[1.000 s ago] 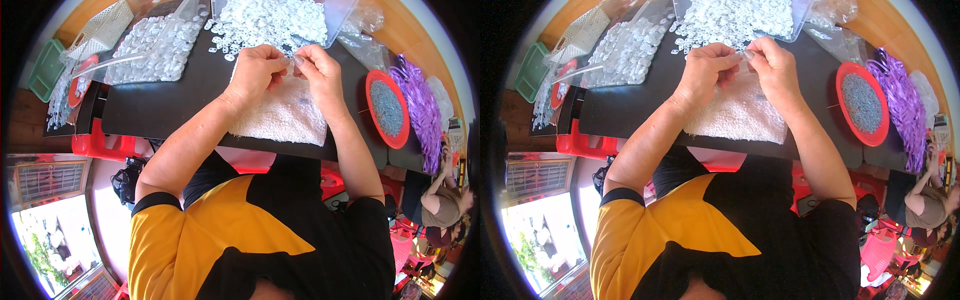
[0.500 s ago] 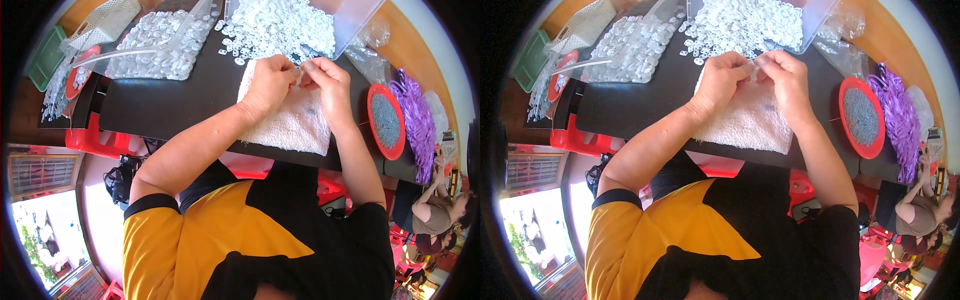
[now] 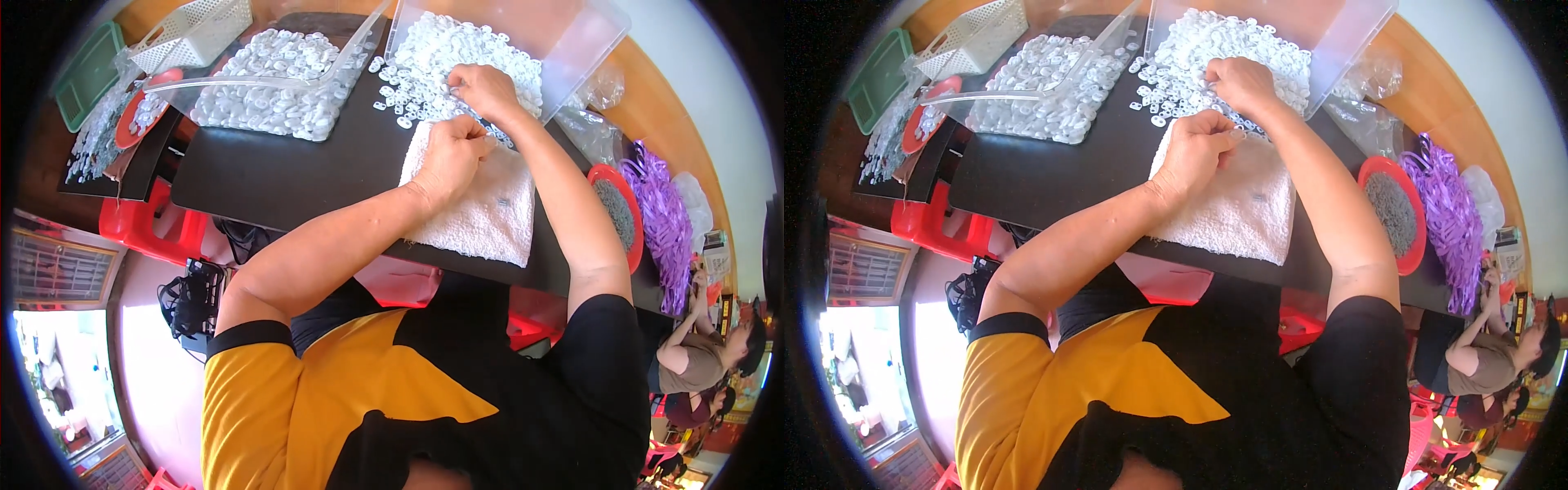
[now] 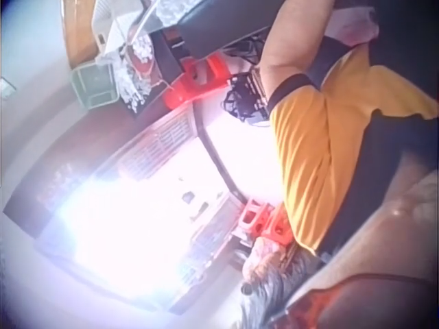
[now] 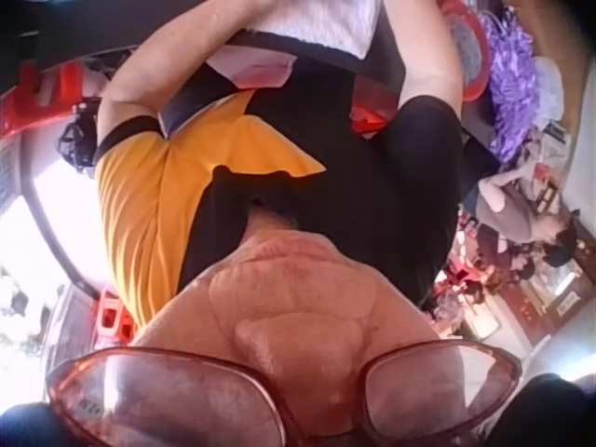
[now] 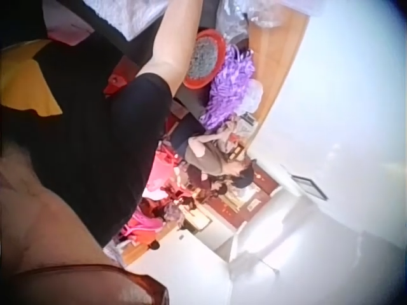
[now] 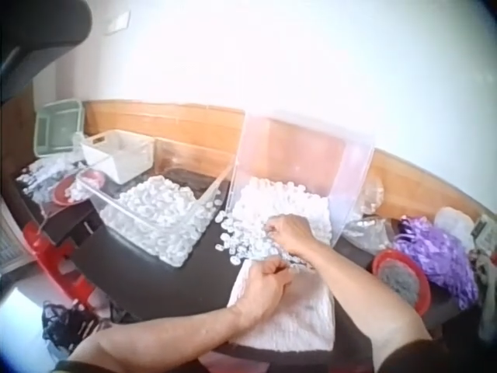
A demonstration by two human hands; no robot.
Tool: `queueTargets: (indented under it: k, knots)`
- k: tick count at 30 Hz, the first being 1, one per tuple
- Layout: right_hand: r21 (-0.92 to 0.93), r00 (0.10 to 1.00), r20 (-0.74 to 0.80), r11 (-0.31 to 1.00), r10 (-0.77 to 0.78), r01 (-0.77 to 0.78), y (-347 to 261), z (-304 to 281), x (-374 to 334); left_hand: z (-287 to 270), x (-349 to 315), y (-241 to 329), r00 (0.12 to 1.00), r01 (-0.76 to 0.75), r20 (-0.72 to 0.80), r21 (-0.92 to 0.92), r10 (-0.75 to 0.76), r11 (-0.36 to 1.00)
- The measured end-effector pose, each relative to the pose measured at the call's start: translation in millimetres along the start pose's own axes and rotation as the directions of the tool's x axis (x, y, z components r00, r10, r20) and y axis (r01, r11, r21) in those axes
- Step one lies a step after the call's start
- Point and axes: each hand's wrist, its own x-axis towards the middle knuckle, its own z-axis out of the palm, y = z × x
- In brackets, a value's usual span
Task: Inspecting and sorting small white plastic components on a white towel at a workbench.
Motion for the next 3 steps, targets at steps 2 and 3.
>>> queueTargets:
  k: [2,3]
  knots:
    - [-0.023,1.0,0.001,1.0,0.011,-0.011,1.1,1.8,1.4,0.2,-1.4,3.9,1.0,0.03,-0.006,-0.014,-0.03,0.999]
    - [-0.041,1.0,0.004,0.999,0.021,-0.02,1.3,3.9,1.8,-0.2,-3.3,8.2,0.998,0.064,-0.015,-0.024,-0.064,0.998]
